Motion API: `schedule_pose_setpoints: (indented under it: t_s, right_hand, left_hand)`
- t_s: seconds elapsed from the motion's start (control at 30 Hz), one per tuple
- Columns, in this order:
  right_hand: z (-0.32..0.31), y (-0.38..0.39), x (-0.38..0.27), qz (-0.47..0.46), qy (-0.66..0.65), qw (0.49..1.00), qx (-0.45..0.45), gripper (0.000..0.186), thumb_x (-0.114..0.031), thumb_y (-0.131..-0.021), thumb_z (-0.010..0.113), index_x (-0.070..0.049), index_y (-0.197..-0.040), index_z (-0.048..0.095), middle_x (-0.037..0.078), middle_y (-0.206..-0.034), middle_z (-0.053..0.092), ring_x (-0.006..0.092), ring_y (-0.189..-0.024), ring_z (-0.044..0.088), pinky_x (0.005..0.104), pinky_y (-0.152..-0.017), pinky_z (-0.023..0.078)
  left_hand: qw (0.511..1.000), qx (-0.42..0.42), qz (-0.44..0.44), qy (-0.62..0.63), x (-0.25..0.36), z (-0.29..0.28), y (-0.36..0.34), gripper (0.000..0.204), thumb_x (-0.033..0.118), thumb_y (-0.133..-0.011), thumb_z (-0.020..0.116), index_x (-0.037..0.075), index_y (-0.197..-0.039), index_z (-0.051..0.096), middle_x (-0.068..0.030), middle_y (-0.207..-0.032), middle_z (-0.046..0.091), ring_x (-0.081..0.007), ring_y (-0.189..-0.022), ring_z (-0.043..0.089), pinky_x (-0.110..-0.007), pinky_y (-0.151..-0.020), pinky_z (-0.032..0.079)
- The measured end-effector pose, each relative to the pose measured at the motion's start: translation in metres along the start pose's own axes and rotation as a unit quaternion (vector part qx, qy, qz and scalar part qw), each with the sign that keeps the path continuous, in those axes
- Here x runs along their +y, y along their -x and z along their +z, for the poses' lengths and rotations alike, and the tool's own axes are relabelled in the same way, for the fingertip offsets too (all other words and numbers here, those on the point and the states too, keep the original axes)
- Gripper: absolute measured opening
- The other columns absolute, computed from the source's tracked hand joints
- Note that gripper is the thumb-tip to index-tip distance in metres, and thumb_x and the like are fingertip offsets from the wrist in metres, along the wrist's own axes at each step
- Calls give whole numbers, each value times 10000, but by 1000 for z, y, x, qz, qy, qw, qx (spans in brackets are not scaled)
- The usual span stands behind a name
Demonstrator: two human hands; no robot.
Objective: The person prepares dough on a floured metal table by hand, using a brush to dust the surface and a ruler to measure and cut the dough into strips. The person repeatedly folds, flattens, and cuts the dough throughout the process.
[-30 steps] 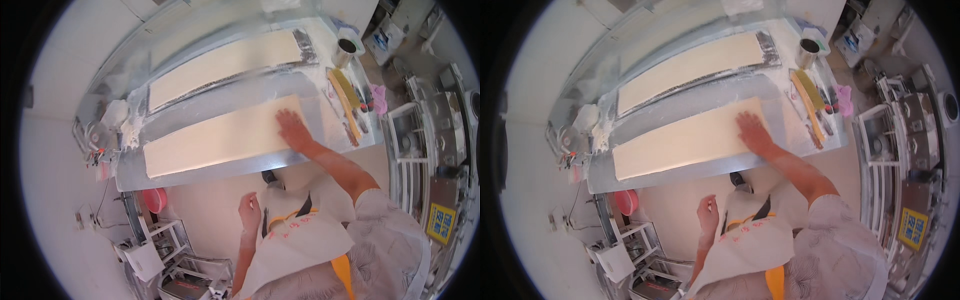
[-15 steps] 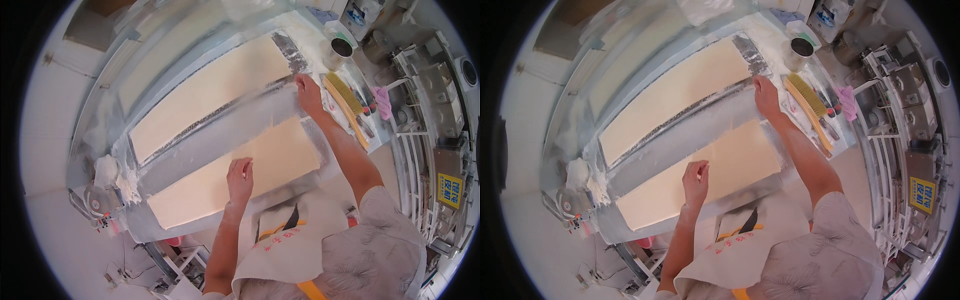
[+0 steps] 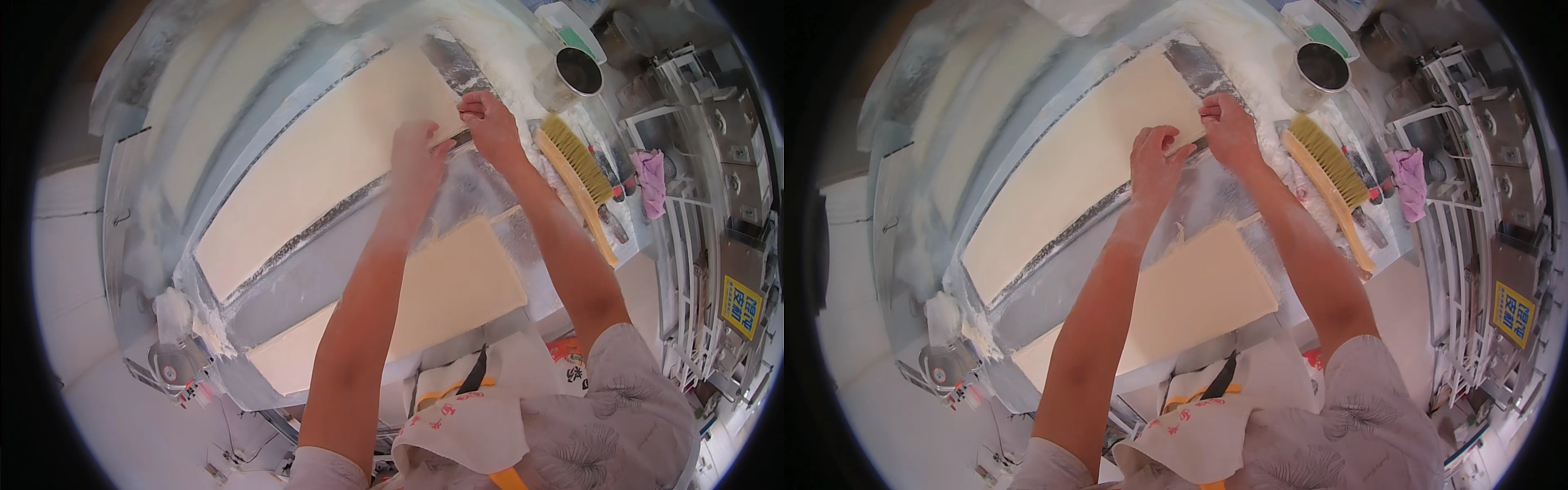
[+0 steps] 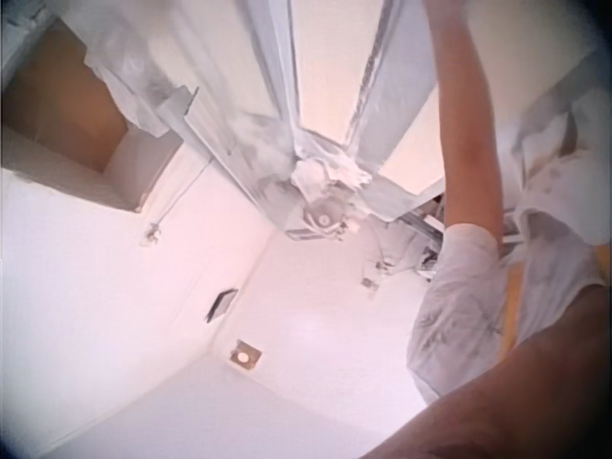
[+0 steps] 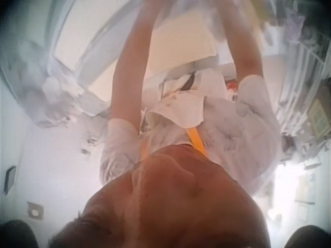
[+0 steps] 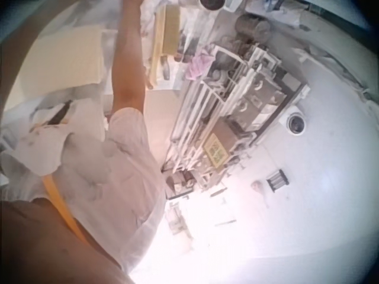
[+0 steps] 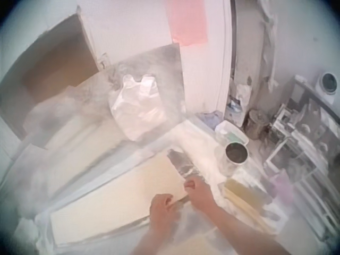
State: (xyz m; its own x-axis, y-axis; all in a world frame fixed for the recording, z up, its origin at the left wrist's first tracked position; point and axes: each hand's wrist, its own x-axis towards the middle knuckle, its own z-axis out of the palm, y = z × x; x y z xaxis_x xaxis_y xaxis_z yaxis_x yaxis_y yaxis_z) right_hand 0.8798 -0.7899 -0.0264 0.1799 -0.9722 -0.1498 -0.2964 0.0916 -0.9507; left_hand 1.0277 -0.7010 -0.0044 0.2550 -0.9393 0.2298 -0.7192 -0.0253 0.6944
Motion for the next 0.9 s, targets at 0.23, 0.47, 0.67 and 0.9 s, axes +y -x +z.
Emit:
schedule_pose_setpoints:
  t_s: [0.23,0.47,0.67,0.9]
  right_hand:
    - [-9,4,-6,46,-99,993,-48,300,6,-980,568,6,-1271,644,147,-1207,753,243,-1114,729,356,-950,579]
    - [-16,8,-9,39,-136,988,-61,327,51,-977,547,16,-1294,615,148,-1223,744,216,-1087,726,340,-956,576]
    - [-15,8,-10,41,-167,983,-59,328,42,-980,559,20,-1304,607,139,-1211,740,197,-1077,724,334,-964,573]
    - [-20,16,-14,26,-115,993,4,273,-33,-1003,592,17,-1269,633,127,-1144,756,190,-1040,732,326,-923,584]
  left_hand:
    - [998,-26,4,-48,3,28,-23,366,240,-774,929,66,-970,674,-78,-990,651,-276,-1003,626,-436,-896,517]
    - [998,-62,-19,-27,10,20,-28,246,206,-836,881,37,-940,734,-84,-958,667,-266,-940,660,-401,-840,546]
    - [997,-73,-37,0,5,15,-30,181,173,-887,834,25,-960,759,-92,-968,710,-208,-850,696,-354,-797,553]
    - [892,-24,-319,320,16,-15,-41,174,137,-952,781,-1,-1034,714,-46,-930,715,-131,-840,684,-296,-789,543]
